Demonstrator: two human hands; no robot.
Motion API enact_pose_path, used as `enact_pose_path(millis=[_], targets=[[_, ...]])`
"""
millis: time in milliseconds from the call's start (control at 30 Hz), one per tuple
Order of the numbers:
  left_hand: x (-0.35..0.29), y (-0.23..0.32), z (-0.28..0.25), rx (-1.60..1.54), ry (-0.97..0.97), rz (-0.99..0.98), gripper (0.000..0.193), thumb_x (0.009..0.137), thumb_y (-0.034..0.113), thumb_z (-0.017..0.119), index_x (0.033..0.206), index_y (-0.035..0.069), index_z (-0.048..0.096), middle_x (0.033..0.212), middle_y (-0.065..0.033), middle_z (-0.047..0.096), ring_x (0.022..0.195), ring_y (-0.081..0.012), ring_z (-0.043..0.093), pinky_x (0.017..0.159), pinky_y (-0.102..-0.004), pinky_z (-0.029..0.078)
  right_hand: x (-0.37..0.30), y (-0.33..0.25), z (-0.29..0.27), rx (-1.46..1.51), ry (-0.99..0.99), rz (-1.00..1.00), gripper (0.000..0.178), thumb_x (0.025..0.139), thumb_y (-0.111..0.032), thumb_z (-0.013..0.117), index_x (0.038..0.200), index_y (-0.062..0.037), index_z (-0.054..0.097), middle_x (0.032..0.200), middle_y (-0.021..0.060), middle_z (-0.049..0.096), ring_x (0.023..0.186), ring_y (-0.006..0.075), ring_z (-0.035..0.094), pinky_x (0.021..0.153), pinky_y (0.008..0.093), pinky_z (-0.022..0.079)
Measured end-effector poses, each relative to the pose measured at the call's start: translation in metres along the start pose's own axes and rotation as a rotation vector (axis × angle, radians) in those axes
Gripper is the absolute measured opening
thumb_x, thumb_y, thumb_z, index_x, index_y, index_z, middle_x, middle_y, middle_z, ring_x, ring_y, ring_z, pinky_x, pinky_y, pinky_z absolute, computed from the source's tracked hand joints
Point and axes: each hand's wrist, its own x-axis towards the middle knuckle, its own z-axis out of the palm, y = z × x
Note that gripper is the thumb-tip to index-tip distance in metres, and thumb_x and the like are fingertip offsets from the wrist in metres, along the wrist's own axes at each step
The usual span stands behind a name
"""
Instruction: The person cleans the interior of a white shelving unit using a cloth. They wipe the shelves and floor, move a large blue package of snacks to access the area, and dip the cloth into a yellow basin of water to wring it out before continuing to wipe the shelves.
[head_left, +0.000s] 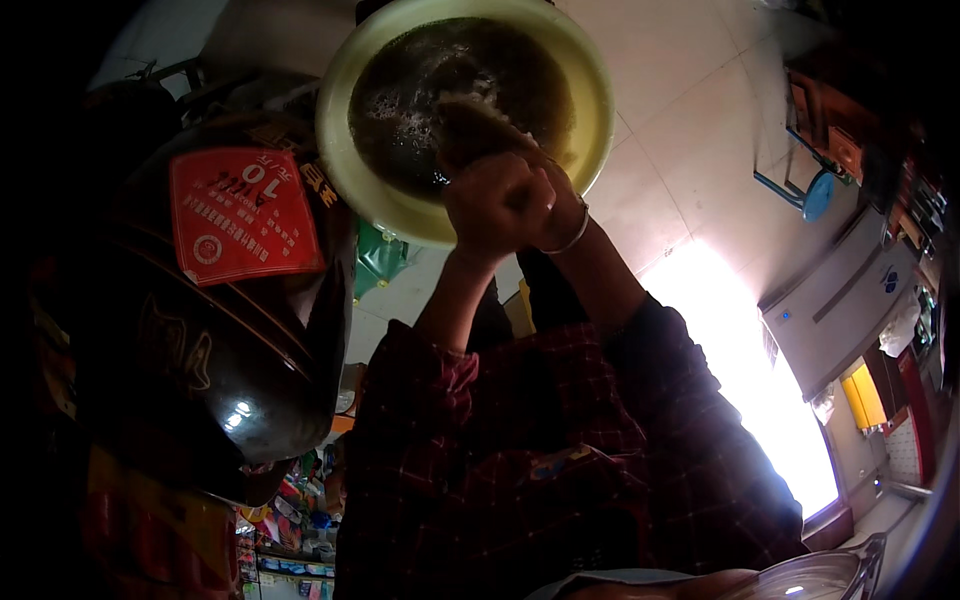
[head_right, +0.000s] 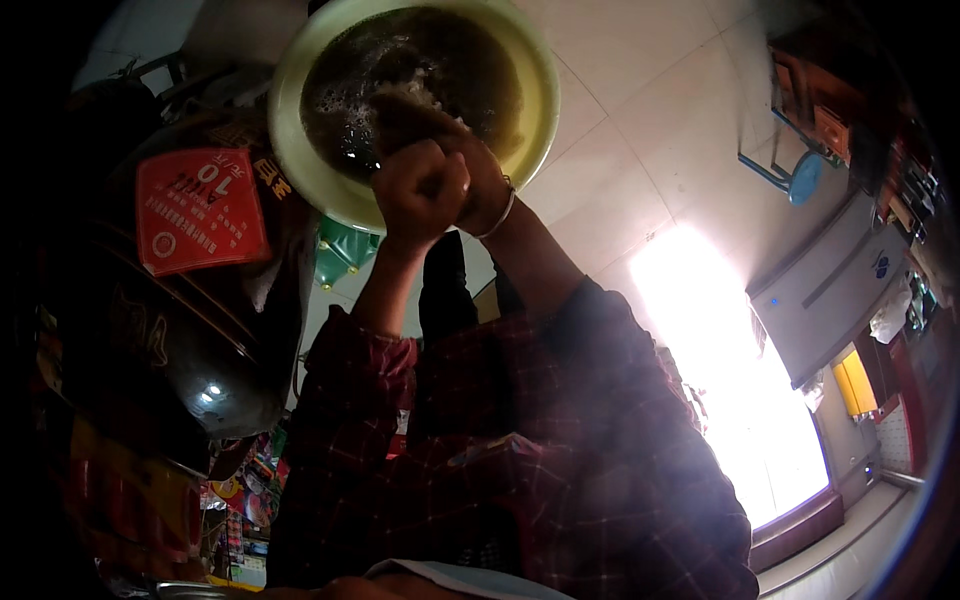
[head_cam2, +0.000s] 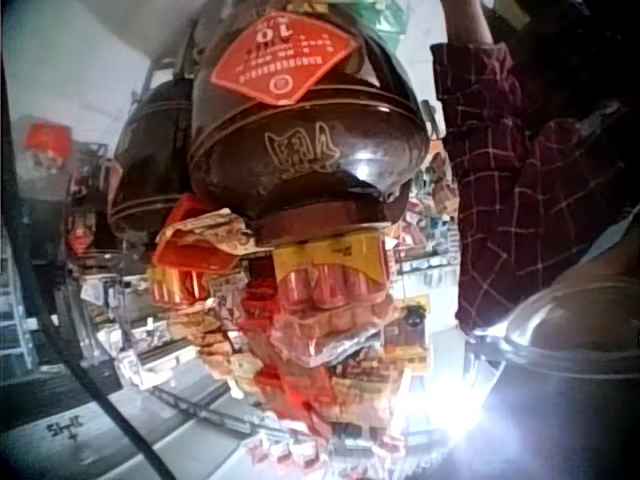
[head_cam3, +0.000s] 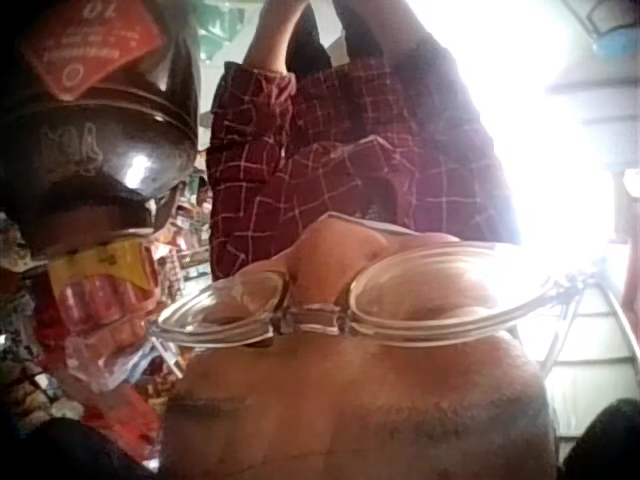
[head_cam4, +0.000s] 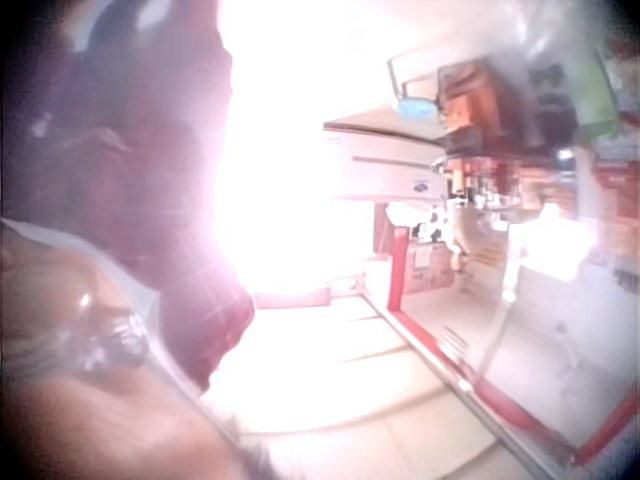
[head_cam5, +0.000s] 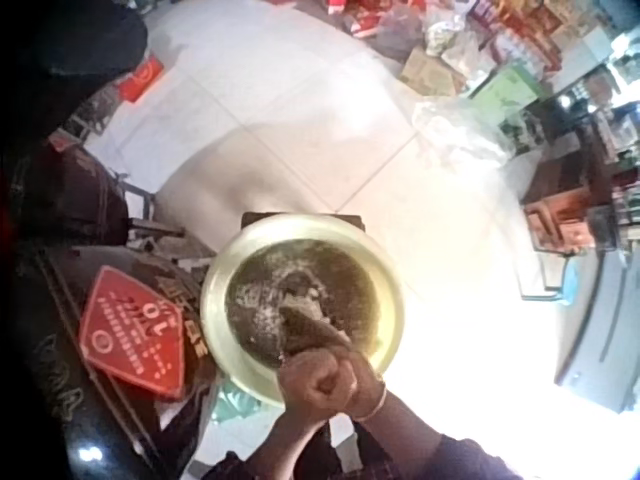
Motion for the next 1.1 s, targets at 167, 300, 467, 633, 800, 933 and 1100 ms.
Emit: enact_pose_path(millis=[167, 300, 467, 633, 800, 933, 1100], targets=[[0.005, -0.054, -0.02, 0.376, 0.006, -0.149, 0.021, 0.08, 0.022, 0.059, 0.064, 0.009, 0.054, 0.064, -0.0098, 0.053, 0.061, -0.0305, 0.056, 0.055, -0.0395, 0.044, 0.003, -0.03, 0.02, 1.112, 0.378, 0.565, 0.043, 0.082, -0.003, 0.049, 0.124, -0.0025, 0.05, 0.123, 0.0131, 0.054, 0.115, 0.024, 0.052, 0.096, 0.0345, 0.043], [0.016, -0.089, -0.049, 0.579, -0.144, -0.606, 0.03, 0.083, 0.04, 0.058, 0.097, 0.014, 0.063, 0.105, -0.0135, 0.058, 0.088, -0.0357, 0.058, 0.076, -0.0449, 0.046, -0.003, -0.032, 0.018, 1.047, 0.477, 0.684, 0.045, 0.084, -0.006, 0.052, 0.129, -0.0031, 0.044, 0.128, 0.0126, 0.049, 0.115, 0.0205, 0.051, 0.096, 0.0323, 0.044], [0.004, -0.072, -0.042, 0.998, -0.3, -0.227, 0.06, 0.078, 0.043, 0.066, 0.128, 0.017, 0.047, 0.129, -0.0197, 0.043, 0.098, -0.0395, 0.055, 0.091, -0.0425, 0.044, -0.024, 0.025, 0.0, 0.38, 0.47, 0.741, 0.051, 0.083, -0.012, 0.058, 0.13, -0.0024, 0.041, 0.127, 0.0176, 0.048, 0.116, 0.0269, 0.051, 0.094, 0.0358, 0.044], [-0.005, -0.115, -0.038, 0.946, -0.782, -0.618, 0.05, 0.071, 0.033, 0.073, 0.11, 0.005, 0.058, 0.123, -0.0166, 0.046, 0.108, -0.0326, 0.049, 0.093, -0.048, 0.039, -0.022, 0.019, 0.009, -0.301, 0.198, 0.289, 0.062, 0.078, -0.007, 0.06, 0.136, -0.0117, 0.038, 0.139, 0.0214, 0.034, 0.127, 0.0377, 0.038, 0.104, 0.0422, 0.036], [-0.002, -0.051, -0.048, 0.906, -0.388, -0.092, 0.031, 0.069, 0.012, 0.073, 0.096, 0.005, 0.06, 0.112, -0.0138, 0.044, 0.1, -0.0283, 0.049, 0.072, -0.0376, 0.048, 0.009, 0.018, 0.005, -0.471, -0.02, 0.154, 0.078, 0.07, -0.016, 0.072, 0.138, -0.0228, 0.036, 0.147, 0.0153, 0.026, 0.134, 0.0375, 0.026, 0.108, 0.0494, 0.029], [-0.006, -0.018, -0.047, -0.102, -0.36, -0.605, 0.049, 0.071, 0.002, 0.071, 0.116, 0.005, 0.051, 0.114, -0.0099, 0.041, 0.105, -0.0206, 0.047, 0.092, -0.0309, 0.041, 0.015, 0.045, 0.003, -0.316, -0.016, 0.028, 0.085, 0.066, -0.03, 0.081, 0.138, -0.0183, 0.036, 0.142, 0.0151, 0.035, 0.133, 0.034, 0.03, 0.108, 0.0464, 0.03], [0.001, 0.005, -0.086, -0.757, -0.462, -0.751, 0.06, 0.074, 0.0, 0.069, 0.128, 0.0, 0.043, 0.124, -0.0039, 0.044, 0.118, -0.0153, 0.045, 0.1, -0.0313, 0.037, 0.01, 0.014, -0.009, 0.488, -0.179, 0.109, 0.066, 0.074, -0.006, 0.074, 0.131, -0.0052, 0.043, 0.129, 0.0094, 0.05, 0.121, 0.0179, 0.046, 0.103, 0.033, 0.039]])
